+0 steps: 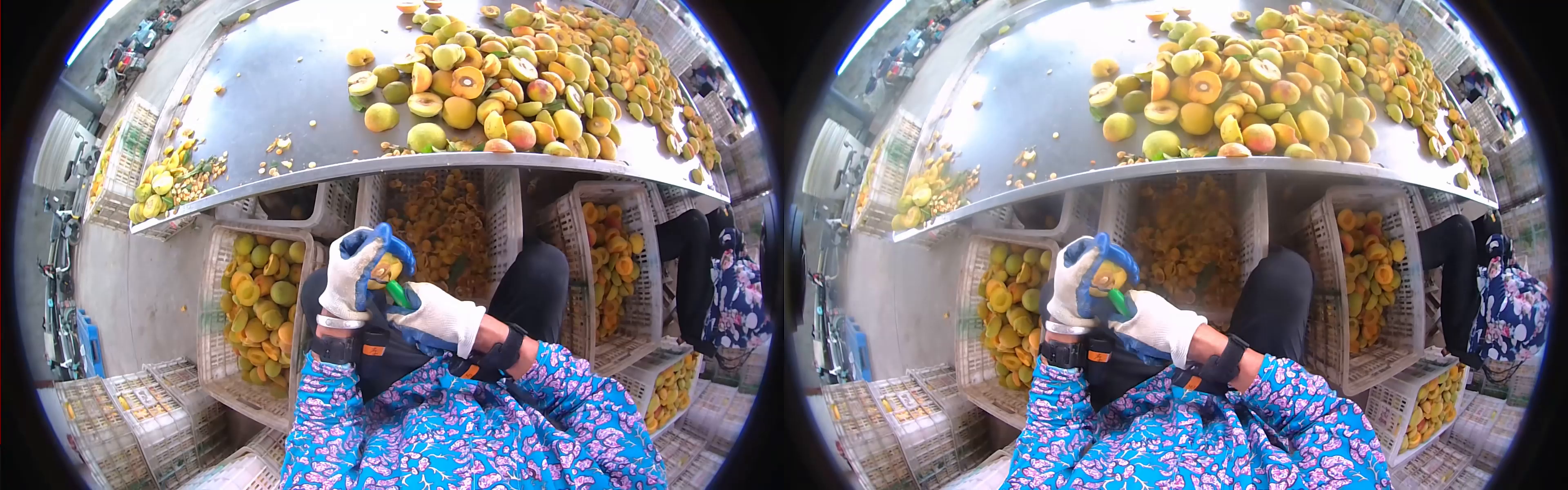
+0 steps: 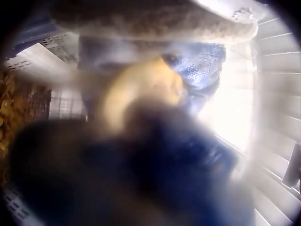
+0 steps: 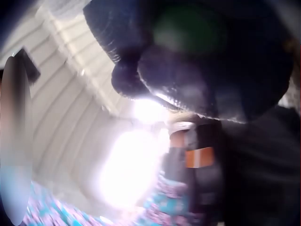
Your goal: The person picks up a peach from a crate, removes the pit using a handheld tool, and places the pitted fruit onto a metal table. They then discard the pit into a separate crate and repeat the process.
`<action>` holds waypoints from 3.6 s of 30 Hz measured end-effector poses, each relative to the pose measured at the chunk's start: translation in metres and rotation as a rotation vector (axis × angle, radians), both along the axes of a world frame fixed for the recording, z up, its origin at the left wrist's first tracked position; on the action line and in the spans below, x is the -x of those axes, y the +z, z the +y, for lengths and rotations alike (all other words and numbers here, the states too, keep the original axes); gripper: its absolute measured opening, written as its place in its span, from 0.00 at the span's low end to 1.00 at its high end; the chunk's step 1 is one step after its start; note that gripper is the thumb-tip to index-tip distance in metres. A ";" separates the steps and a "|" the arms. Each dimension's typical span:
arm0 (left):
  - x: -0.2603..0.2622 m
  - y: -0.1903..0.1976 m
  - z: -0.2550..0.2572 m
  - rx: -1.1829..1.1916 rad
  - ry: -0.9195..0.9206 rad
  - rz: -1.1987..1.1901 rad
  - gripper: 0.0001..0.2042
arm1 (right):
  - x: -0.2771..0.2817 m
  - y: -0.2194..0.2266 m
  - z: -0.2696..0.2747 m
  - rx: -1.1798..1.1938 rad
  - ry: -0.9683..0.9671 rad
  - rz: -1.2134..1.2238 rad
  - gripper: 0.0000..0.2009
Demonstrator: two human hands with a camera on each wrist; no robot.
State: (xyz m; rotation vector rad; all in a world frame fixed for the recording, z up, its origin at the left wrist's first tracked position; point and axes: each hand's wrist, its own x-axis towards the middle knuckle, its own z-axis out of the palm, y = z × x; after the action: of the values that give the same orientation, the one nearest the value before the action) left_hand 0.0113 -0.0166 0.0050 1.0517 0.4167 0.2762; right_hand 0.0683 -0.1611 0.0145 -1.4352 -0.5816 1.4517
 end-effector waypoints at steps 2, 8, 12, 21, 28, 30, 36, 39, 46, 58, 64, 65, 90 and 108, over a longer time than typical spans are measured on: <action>-0.004 0.007 0.000 -0.036 -0.061 0.058 0.14 | -0.006 0.009 -0.005 0.060 0.012 0.128 0.08; -0.008 0.004 -0.006 0.070 -0.083 -0.049 0.12 | -0.013 0.009 -0.020 0.076 -0.082 0.750 0.06; 0.000 -0.007 -0.004 0.134 -0.044 -0.092 0.11 | -0.012 0.005 -0.019 0.025 -0.044 0.927 0.08; -0.007 -0.001 0.004 0.094 -0.215 0.027 0.11 | -0.013 0.003 -0.024 -0.030 -0.017 0.987 0.11; -0.006 -0.001 0.000 0.112 -0.066 -0.178 0.17 | 0.006 -0.011 -0.012 -0.202 -0.095 1.503 0.18; -0.005 0.002 -0.002 0.075 -0.013 -0.205 0.17 | 0.012 -0.014 -0.006 -0.294 -0.081 1.603 0.20; -0.004 -0.002 -0.002 0.182 0.005 -0.105 0.12 | 0.003 -0.002 -0.012 -0.165 -0.006 0.919 0.12; -0.004 -0.002 -0.003 -0.046 -0.146 0.124 0.11 | 0.001 -0.011 -0.018 0.086 -0.016 0.302 0.09; -0.013 -0.006 -0.011 0.225 -0.121 -0.085 0.14 | -0.008 -0.008 -0.028 -0.083 -0.083 0.958 0.11; -0.016 -0.011 -0.008 0.029 -0.191 0.224 0.13 | -0.019 -0.022 -0.022 0.037 0.045 -0.052 0.12; -0.022 -0.015 -0.005 0.115 0.032 0.244 0.21 | -0.029 -0.025 -0.036 0.166 -0.045 -1.050 0.11; -0.020 -0.014 -0.003 0.127 0.015 0.225 0.22 | -0.031 -0.024 -0.040 0.185 -0.095 -1.075 0.11; -0.222 0.019 0.014 -1.759 -0.359 0.775 0.25 | -0.045 -0.090 -0.049 0.391 0.050 -0.694 0.14; -0.029 0.004 0.048 0.609 0.092 -0.209 0.23 | -0.041 -0.060 -0.022 0.073 -0.332 -0.652 0.16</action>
State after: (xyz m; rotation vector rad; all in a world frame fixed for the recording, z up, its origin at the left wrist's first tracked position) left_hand 0.0401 0.0316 0.0093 0.4027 0.3295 0.3119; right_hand 0.1096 -0.1829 -0.0458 -1.9675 -0.6458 0.7363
